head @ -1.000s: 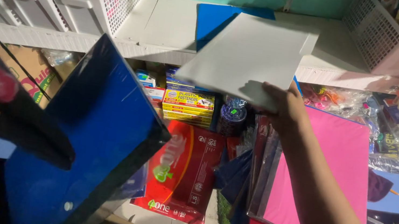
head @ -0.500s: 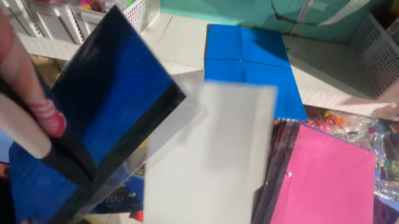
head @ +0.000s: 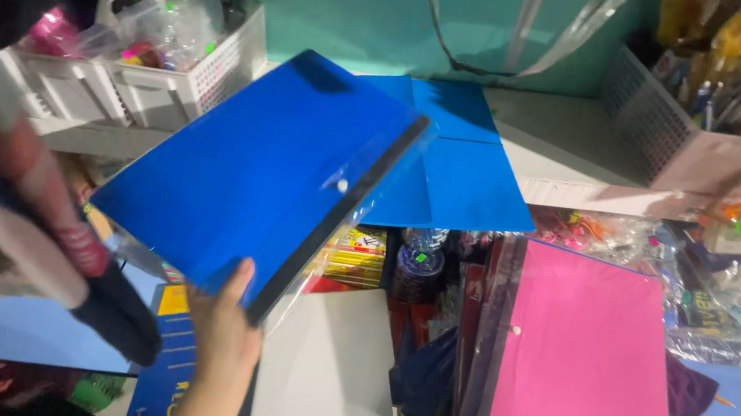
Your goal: Cleaning and organizing plastic folders on a store shelf.
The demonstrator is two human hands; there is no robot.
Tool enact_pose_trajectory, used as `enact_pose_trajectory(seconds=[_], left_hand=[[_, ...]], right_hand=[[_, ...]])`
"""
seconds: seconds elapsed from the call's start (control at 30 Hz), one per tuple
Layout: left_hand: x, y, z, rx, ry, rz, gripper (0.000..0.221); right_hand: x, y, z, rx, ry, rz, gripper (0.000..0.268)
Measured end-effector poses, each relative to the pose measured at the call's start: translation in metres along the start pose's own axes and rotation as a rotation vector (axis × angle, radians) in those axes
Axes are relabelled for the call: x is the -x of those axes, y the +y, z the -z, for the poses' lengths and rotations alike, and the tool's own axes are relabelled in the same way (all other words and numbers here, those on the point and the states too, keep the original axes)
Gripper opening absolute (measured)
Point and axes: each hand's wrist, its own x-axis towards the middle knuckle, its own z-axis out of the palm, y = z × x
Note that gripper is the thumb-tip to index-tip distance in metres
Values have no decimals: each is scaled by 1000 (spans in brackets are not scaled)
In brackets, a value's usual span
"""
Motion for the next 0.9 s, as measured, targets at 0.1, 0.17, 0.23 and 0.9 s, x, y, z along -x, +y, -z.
enact_pose_trajectory(seconds=[0.1, 0.17, 0.23, 0.9], left_hand=[[-31, -55, -27, -5, -31, -121, 89], [-55, -91, -52, 60, -16, -239, 82], [-77, -108, -76, 29, -21, -293, 82], [51, -295, 21, -906, -578, 174, 55]], right_hand=[[-45, -27, -14, -19, 38, -88, 63], [-44, -25, -31, 156, 135, -9, 69], [-29, -50, -32, 305, 55, 9, 64], [183, -239, 194, 859, 1173, 14, 77]])
